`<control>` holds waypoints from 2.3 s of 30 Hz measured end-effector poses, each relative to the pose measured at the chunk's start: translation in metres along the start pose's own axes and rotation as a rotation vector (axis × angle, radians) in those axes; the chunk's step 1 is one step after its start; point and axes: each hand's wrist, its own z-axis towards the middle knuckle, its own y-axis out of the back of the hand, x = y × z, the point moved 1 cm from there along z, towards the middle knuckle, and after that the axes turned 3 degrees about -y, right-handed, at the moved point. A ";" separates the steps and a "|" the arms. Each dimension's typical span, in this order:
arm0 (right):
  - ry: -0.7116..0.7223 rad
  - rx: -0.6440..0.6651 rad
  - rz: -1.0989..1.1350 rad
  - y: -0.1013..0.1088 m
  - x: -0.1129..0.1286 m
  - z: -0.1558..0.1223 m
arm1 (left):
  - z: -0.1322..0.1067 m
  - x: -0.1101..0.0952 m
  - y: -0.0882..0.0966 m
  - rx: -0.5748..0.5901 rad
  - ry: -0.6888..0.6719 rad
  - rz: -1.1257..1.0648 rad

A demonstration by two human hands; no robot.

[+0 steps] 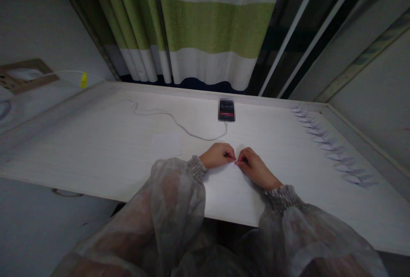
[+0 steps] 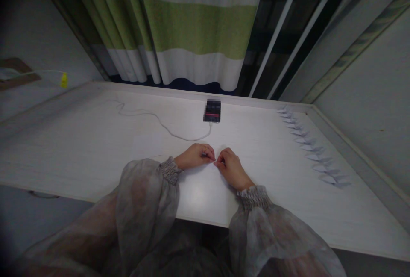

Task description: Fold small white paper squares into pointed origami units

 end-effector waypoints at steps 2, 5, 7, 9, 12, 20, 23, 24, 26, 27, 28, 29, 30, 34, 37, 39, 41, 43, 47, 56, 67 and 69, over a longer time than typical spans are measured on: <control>0.000 0.002 -0.006 0.000 0.001 0.000 | 0.000 -0.001 0.001 0.003 -0.005 0.005; 0.011 0.001 -0.019 0.001 0.001 0.000 | -0.001 -0.002 0.001 0.011 -0.015 0.000; 0.009 -0.007 -0.026 0.001 0.001 0.000 | -0.001 -0.002 0.001 0.018 -0.020 -0.018; -0.012 -0.019 -0.026 0.001 0.001 0.000 | -0.001 -0.001 0.000 0.013 -0.015 -0.041; -0.046 -0.026 -0.014 0.000 0.001 -0.001 | 0.001 0.000 -0.002 -0.017 0.022 -0.054; -0.030 -0.033 -0.013 0.001 0.005 -0.001 | 0.001 -0.001 -0.003 -0.012 0.067 -0.059; -0.027 -0.028 -0.003 0.000 0.004 -0.001 | 0.001 0.000 -0.004 -0.017 0.077 -0.067; -0.026 -0.026 -0.002 0.000 0.004 -0.001 | 0.001 0.001 -0.004 -0.020 0.086 -0.062; -0.033 -0.023 -0.005 0.000 0.005 -0.001 | 0.001 0.000 -0.004 -0.017 0.103 -0.046; -0.039 -0.024 -0.007 0.000 0.005 -0.001 | 0.001 -0.001 -0.004 -0.011 0.108 -0.035; -0.046 -0.024 -0.008 0.000 0.006 0.000 | 0.001 -0.002 -0.003 -0.002 0.110 -0.021; -0.053 -0.025 -0.010 0.000 0.007 0.000 | 0.001 -0.003 -0.002 0.006 0.111 -0.004; -0.060 -0.027 -0.011 0.001 0.008 0.000 | 0.002 -0.004 -0.002 0.016 0.111 0.013; -0.091 -0.028 -0.014 0.001 0.011 0.002 | 0.003 -0.007 0.001 0.075 0.096 0.067; -0.108 -0.038 -0.006 0.000 0.012 0.002 | 0.004 -0.008 0.001 0.103 0.090 0.087; -0.126 -0.089 -0.034 0.000 0.012 0.001 | 0.005 -0.008 0.002 0.108 0.101 0.099; -0.179 -0.153 -0.104 0.002 0.010 0.000 | 0.008 -0.009 0.002 0.118 0.118 0.115; -0.236 -0.176 -0.170 0.005 0.007 -0.001 | 0.010 -0.010 0.003 0.137 0.138 0.138; -0.228 -0.106 -0.157 0.015 0.000 0.000 | 0.013 -0.013 0.003 0.165 0.167 0.162; -0.224 -0.066 -0.081 0.025 -0.003 0.000 | 0.010 -0.015 0.004 0.159 0.150 0.138; -0.227 -0.025 0.186 0.033 -0.017 -0.004 | 0.008 -0.013 0.002 0.125 0.179 0.094; -0.226 -0.022 0.185 0.030 -0.013 -0.003 | 0.007 -0.014 0.002 0.113 0.188 0.074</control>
